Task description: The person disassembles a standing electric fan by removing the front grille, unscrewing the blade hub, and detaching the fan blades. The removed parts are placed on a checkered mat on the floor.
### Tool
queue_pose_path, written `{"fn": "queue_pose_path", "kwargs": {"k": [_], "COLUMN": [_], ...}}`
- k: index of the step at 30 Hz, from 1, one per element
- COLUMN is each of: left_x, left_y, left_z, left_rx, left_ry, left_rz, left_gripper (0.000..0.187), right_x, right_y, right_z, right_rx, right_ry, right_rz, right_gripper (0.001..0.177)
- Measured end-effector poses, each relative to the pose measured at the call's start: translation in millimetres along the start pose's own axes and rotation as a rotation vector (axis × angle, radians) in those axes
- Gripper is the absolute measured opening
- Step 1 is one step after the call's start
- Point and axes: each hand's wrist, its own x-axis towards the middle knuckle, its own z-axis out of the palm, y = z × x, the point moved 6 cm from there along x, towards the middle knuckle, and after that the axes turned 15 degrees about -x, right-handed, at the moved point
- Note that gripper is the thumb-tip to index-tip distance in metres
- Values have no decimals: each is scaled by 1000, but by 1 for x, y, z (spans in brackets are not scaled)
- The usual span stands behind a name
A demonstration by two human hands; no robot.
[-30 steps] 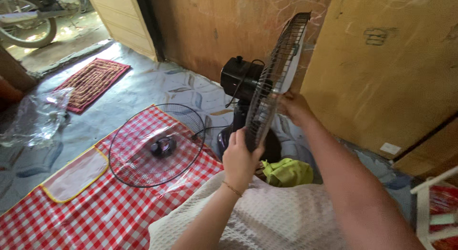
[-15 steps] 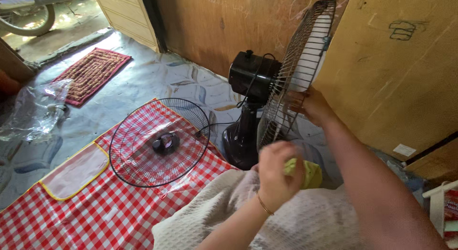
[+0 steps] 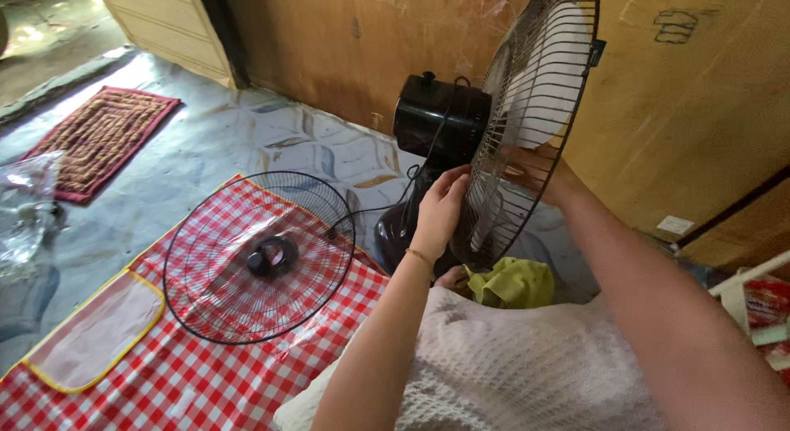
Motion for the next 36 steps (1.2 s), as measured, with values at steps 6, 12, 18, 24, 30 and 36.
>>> {"fn": "queue_pose_path", "kwargs": {"k": [6, 12, 18, 24, 30, 36], "left_x": [-15, -23, -25, -24, -22, -26], "left_y": [16, 24, 25, 22, 16, 22], "left_z": [7, 5, 6, 5, 5, 6], "left_rx": [91, 16, 96, 146, 155, 154], "left_ry": [33, 42, 43, 91, 103, 110], "left_rz": [155, 48, 64, 114, 111, 113], "left_gripper": [37, 39, 41, 41, 40, 41], "right_x": [6, -8, 1, 9, 20, 40], "right_y": [24, 4, 10, 14, 24, 47], "right_z": [-16, -11, -19, -29, -44, -61], "right_rx": [64, 9, 71, 156, 268, 431], "right_ry": [65, 166, 122, 83, -12, -164], "right_rz": [177, 190, 135, 72, -8, -104], "right_gripper": [28, 26, 27, 27, 28, 29]}}
